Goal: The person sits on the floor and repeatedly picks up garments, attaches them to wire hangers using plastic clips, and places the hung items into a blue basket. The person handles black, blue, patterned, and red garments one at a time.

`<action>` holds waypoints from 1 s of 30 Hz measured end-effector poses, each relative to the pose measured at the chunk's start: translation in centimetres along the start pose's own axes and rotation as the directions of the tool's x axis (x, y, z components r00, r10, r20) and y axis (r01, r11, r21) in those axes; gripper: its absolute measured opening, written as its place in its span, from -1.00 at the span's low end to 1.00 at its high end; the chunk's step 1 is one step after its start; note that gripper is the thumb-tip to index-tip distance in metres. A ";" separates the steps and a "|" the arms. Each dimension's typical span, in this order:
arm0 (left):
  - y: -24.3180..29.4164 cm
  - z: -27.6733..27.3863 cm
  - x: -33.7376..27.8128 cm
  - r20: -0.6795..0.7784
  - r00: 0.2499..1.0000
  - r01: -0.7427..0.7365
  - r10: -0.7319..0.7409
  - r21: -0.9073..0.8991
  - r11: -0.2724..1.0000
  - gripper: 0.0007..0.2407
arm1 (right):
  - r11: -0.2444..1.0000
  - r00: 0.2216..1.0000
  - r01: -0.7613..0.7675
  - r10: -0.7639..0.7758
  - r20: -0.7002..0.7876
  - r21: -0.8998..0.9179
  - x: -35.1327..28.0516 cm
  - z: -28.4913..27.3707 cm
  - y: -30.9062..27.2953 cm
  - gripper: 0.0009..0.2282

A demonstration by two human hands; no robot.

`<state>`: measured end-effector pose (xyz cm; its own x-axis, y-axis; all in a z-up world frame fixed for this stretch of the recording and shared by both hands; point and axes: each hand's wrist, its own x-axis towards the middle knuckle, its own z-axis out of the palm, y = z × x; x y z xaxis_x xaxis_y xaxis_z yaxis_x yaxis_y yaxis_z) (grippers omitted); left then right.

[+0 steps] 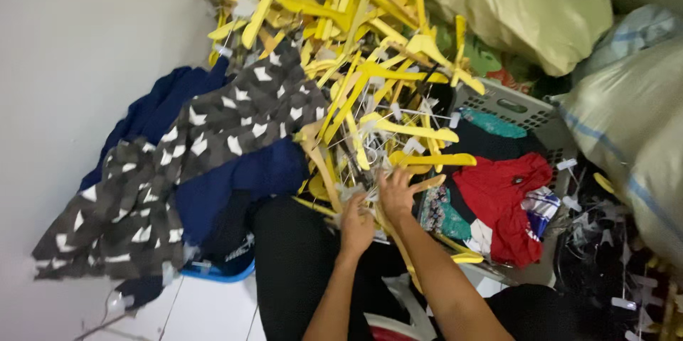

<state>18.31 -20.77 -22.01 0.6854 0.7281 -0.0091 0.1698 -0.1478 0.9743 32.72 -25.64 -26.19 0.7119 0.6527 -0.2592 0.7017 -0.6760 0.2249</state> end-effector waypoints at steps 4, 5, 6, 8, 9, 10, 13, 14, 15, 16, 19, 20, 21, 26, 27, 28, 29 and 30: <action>1.1 -0.5 -1.4 0.087 0.995 0.046 -0.042 -0.041 0.998 -0.67 | 0.910 0.986 -0.141 0.093 0.138 0.391 1.8 -0.1 0.8 -0.62; 1.6 -0.8 -1.5 0.062 0.998 0.031 -0.027 -0.061 0.998 -0.66 | 0.927 0.984 -0.142 0.096 0.147 0.346 2.1 -0.8 1.5 -0.63; 2.1 -1.1 -0.9 0.036 0.999 0.005 -0.002 -0.088 0.996 -0.66 | 0.944 0.984 -0.145 0.106 0.145 0.296 2.7 -2.0 2.5 -0.63; 3.8 -1.5 0.3 -0.015 1.000 -0.010 0.008 -0.195 0.981 -0.69 | 0.898 0.991 -0.133 0.112 0.075 0.419 2.9 -4.2 4.1 -0.74; 4.7 -1.6 0.9 -0.038 0.999 -0.002 -0.009 -0.275 0.962 -0.73 | 0.871 0.993 -0.121 0.115 0.041 0.477 2.6 -5.3 4.7 -0.79; 5.6 -1.8 0.9 -0.061 0.998 0.011 -0.035 -0.352 0.936 -0.76 | 0.841 0.990 -0.077 0.129 -0.061 0.535 1.9 -6.0 4.9 -0.80; 8.1 -2.5 1.2 -0.237 0.951 -0.250 0.198 -0.212 0.945 -0.77 | 0.722 0.919 0.087 0.208 -0.335 0.686 -0.2 -7.9 5.0 -0.83; 8.8 -2.9 1.3 -0.241 0.953 -0.238 0.185 -0.212 0.948 -0.76 | 0.666 0.879 0.148 0.250 -0.406 0.731 -1.2 -8.1 4.8 -0.84; 9.3 -3.3 1.4 -0.245 0.954 -0.226 0.172 -0.211 0.951 -0.75 | 0.607 0.832 0.215 0.297 -0.469 0.765 -2.2 -8.2 4.6 -0.85; 9.6 -3.6 1.7 -0.251 0.955 -0.215 0.160 -0.208 0.954 -0.73 | 0.639 0.827 0.208 0.290 -0.481 0.741 -3.2 -8.0 4.2 -0.88; 9.0 -4.3 2.3 -0.245 0.965 -0.148 0.094 -0.210 0.967 -0.74 | 0.680 0.938 0.097 0.182 -0.296 0.727 -5.8 -6.2 2.7 -0.87; 8.4 -4.1 2.2 -0.266 0.957 -0.163 0.118 -0.154 0.974 -0.76 | 0.676 0.993 -0.014 0.094 -0.067 0.737 -6.5 -5.2 2.7 -0.81; 7.8 -3.9 2.1 -0.286 0.948 -0.177 0.143 -0.097 0.979 -0.77 | 0.683 0.986 -0.126 0.005 0.168 0.719 -6.9 -4.3 2.8 -0.75; 4.8 -3.4 1.2 -0.294 0.955 -0.006 0.032 0.087 0.996 -0.77 | -0.099 0.960 -0.063 0.266 0.088 0.993 -3.5 -1.2 5.5 -0.81; 4.4 -3.5 0.7 -0.316 0.946 -0.021 0.070 0.158 0.987 -0.76 | -0.408 0.947 -0.092 0.247 0.206 0.908 -3.2 -0.8 5.5 -0.80; 4.3 -3.4 1.2 -0.337 0.933 -0.049 0.126 0.227 0.973 -0.75 | -0.493 0.940 -0.103 0.236 0.246 0.864 -2.7 -0.7 5.6 -0.81; 4.3 -3.2 1.6 -0.337 0.934 -0.053 0.119 0.198 0.979 -0.75 | -0.574 0.933 -0.111 0.221 0.284 0.811 -2.1 -1.0 5.7 -0.82; 4.2 -3.1 1.7 -0.340 0.935 -0.046 0.102 0.168 0.985 -0.75 | -0.647 0.925 -0.128 0.195 0.326 0.752 -1.9 -1.2 5.5 -0.83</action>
<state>17.97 -18.11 -17.28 0.4171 0.8934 0.1673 0.2547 -0.2915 0.9220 35.27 -30.20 -23.34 0.7860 0.3608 -0.5020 -0.5668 0.0966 -0.8182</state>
